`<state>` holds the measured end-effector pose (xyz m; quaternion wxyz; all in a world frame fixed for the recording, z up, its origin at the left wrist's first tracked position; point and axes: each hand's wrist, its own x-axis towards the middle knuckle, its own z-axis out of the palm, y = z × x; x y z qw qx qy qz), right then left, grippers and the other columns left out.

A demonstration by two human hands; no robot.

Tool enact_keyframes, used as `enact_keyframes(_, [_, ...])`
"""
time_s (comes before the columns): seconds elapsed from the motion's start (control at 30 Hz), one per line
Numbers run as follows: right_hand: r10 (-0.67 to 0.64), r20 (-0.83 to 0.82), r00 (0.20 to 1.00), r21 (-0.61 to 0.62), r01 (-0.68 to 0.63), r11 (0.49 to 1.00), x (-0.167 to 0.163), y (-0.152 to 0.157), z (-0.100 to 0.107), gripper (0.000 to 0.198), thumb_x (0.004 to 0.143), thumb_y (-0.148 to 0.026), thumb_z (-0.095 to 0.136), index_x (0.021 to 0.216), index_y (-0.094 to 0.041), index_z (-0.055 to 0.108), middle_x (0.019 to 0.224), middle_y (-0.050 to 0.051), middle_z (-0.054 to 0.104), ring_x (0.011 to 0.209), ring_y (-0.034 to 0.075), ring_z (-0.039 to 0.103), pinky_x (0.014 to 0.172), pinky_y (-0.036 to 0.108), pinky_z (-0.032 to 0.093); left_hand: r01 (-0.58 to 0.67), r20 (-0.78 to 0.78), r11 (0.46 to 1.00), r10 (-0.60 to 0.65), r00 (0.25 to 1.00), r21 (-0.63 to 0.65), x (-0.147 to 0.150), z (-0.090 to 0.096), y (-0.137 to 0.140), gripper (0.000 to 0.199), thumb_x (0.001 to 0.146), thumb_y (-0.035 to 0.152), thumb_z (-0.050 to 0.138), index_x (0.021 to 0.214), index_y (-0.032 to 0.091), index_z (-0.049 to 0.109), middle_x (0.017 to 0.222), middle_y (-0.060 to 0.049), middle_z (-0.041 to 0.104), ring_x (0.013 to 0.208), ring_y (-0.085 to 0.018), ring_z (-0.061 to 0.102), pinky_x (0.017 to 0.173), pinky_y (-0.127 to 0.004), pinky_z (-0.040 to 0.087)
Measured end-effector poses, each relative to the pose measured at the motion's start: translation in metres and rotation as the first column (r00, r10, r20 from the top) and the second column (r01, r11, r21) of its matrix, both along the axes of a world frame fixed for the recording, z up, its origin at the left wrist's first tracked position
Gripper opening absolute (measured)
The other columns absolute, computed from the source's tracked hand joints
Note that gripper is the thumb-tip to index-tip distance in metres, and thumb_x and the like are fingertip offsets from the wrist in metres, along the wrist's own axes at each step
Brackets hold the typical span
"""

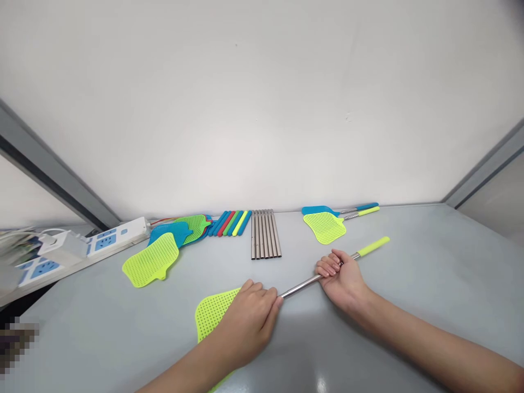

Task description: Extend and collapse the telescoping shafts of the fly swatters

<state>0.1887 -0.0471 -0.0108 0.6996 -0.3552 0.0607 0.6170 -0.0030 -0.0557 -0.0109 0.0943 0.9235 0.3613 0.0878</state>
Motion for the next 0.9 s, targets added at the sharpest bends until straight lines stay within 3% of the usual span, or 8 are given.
enact_keyframes(0.4, [-0.03,-0.084,0.996,-0.009,0.029,1.0,-0.0002,-0.0003,0.0008,0.027,0.072,-0.015,0.039,0.054,-0.018,0.02,0.039,-0.008,0.019,0.031,0.005,0.022,0.032,0.019,0.022,-0.004,-0.043,0.999,0.003,0.999,-0.038,0.0002,0.001,0.0012,0.032,0.087,0.028,0.021,0.065,0.017,0.042,0.061,-0.002,0.046,0.061,-0.015,0.04,0.063,-0.031,0.031])
enact_keyframes(0.9, [-0.027,-0.06,0.998,-0.027,0.025,0.999,-0.0005,0.0003,0.0006,0.026,0.073,-0.015,0.039,0.054,-0.018,0.023,0.041,-0.008,0.019,0.032,0.005,0.022,0.032,0.018,0.023,-0.01,-0.047,0.998,0.008,0.999,-0.057,-0.0007,0.0032,0.0026,0.033,0.088,0.029,0.021,0.066,0.017,0.043,0.063,-0.002,0.047,0.063,-0.015,0.04,0.063,-0.03,0.031])
